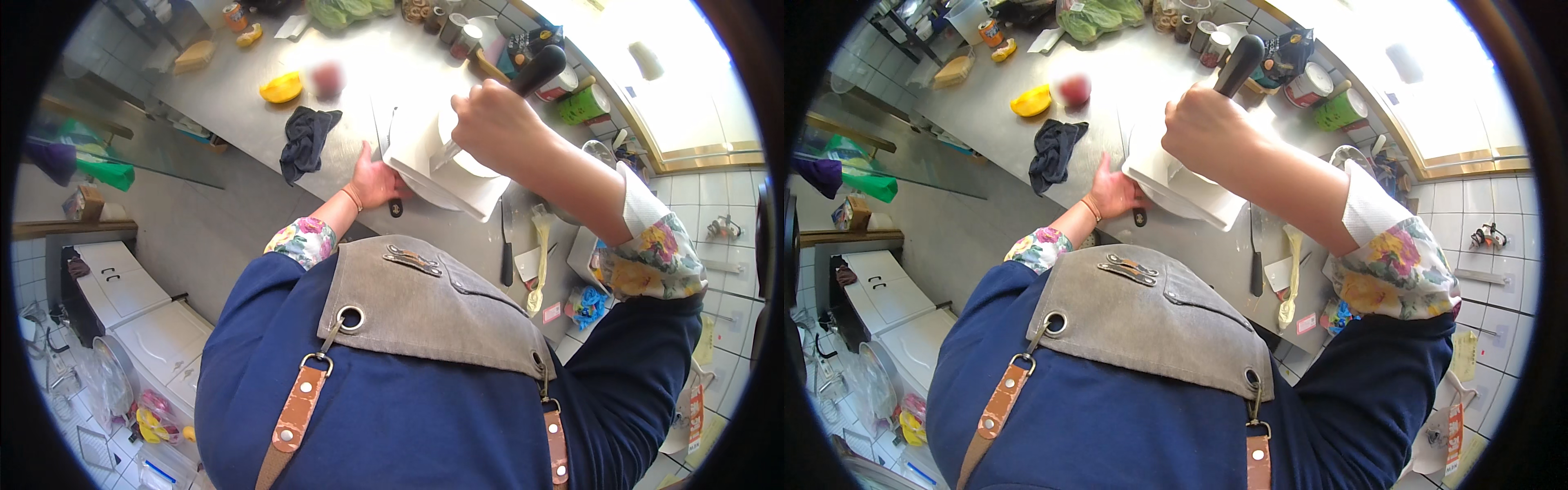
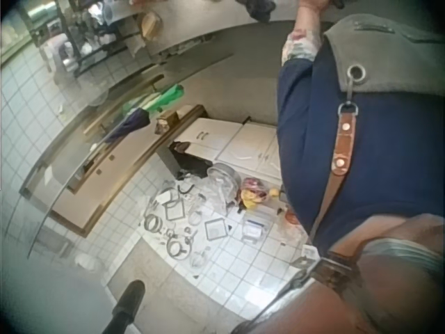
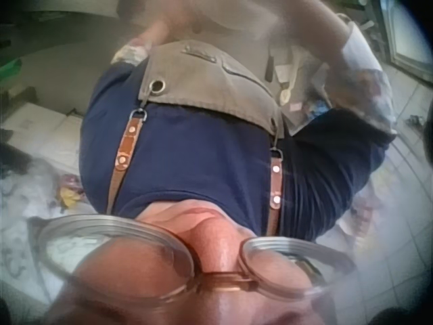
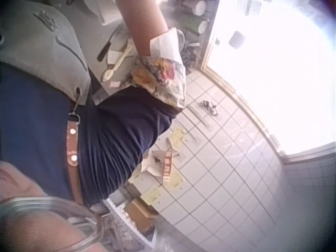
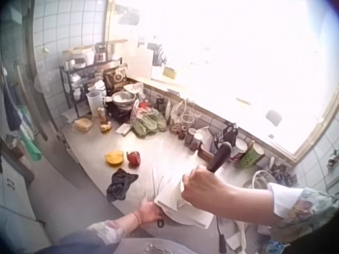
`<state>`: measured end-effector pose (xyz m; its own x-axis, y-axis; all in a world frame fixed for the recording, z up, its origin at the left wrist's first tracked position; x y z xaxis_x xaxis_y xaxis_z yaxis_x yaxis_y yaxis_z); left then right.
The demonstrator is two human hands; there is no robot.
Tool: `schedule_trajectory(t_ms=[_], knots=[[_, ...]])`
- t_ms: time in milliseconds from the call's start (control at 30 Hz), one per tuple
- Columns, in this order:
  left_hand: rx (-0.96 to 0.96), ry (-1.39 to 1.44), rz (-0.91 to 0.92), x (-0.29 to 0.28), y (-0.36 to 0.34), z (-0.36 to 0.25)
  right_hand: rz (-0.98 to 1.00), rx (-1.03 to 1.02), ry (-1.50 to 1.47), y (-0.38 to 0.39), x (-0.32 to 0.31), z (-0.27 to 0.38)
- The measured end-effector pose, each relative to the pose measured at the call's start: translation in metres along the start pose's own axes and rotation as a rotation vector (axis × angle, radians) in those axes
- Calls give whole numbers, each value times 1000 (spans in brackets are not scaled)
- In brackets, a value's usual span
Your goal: The person applies icing to the top and sides of a cake using a piping bag and a metal spatula on a rotating stand, smoothing the surface and edges.
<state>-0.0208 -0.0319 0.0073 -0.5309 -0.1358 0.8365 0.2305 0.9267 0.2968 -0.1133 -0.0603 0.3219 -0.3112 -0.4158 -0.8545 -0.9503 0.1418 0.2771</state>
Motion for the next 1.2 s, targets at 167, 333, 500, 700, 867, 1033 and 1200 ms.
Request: schedule_trajectory(t_ms=[167,333,500,700,867,1033,1200], knots=[[19,48,-63,-13,-8,5,-15,3,27,-2,-4,3],[19,32,90,-17,-11,1,-30,-1,6,-7,-2,5],[-86,48,64,-24,-4,18,-60,-22,-17,-11,-2,3],[69,118,-10,-8,-6,-13,-82,-17,-24,-9,-1,1],[-99,68,314,-7,-3,2,-76,5,-19,-8,-1,-1],[37,60,-67,-14,-8,-13,-65,-5,-36,-5,6,-5],[-87,-66,89,-15,-10,-14,-38,16,-47,-3,8,-7]])
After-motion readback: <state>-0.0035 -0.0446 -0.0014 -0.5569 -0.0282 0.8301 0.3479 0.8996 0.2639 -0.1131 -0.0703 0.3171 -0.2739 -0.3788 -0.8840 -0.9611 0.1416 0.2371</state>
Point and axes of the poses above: each hand's wrist, its own y-axis away from the middle knuckle, its own x-axis out of the palm, z = x × y, the point moved 6 cm from there along -y, towards the middle knuckle, and after that the axes turned 12 degrees about -y, right-handed, at the moved point
